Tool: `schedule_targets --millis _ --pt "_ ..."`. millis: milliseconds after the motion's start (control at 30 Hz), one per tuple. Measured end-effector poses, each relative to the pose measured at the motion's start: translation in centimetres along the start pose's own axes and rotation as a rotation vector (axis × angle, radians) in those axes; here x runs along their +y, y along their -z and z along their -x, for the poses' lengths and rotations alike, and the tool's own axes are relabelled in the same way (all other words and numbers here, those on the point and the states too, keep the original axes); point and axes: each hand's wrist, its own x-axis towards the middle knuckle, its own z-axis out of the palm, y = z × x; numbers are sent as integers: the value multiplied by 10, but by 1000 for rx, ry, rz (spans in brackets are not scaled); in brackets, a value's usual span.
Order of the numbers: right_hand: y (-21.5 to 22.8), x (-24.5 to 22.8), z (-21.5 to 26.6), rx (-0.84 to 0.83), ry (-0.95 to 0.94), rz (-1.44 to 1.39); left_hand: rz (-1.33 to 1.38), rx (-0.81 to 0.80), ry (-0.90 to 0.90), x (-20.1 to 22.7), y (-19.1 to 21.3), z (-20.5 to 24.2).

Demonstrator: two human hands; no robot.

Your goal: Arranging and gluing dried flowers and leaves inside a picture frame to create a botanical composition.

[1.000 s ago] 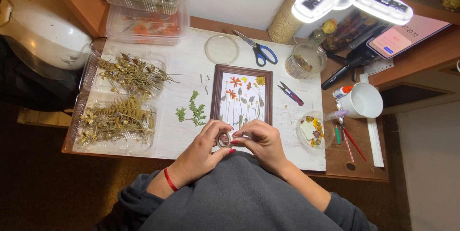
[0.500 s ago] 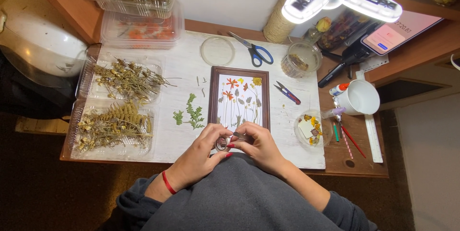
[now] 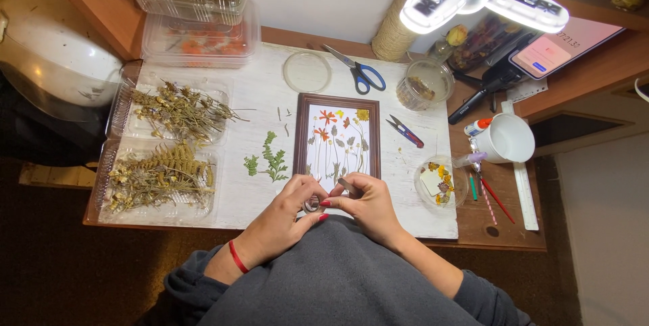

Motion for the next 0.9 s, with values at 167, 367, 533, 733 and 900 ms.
schedule_targets --millis 167,367,533,733,900 --pt "-1 7 1 43 -18 10 6 -2 1 0 -1 0" --pt "-3 4 -1 40 -77 -227 174 -7 120 -1 0 -2" --pt "10 10 -4 46 42 -164 220 51 -18 -17 -4 -1" --pt "57 8 -14 200 -124 365 350 35 105 1 0 -4" --pt "60 29 -5 86 -96 6 414 14 166 -4 -3 -6"
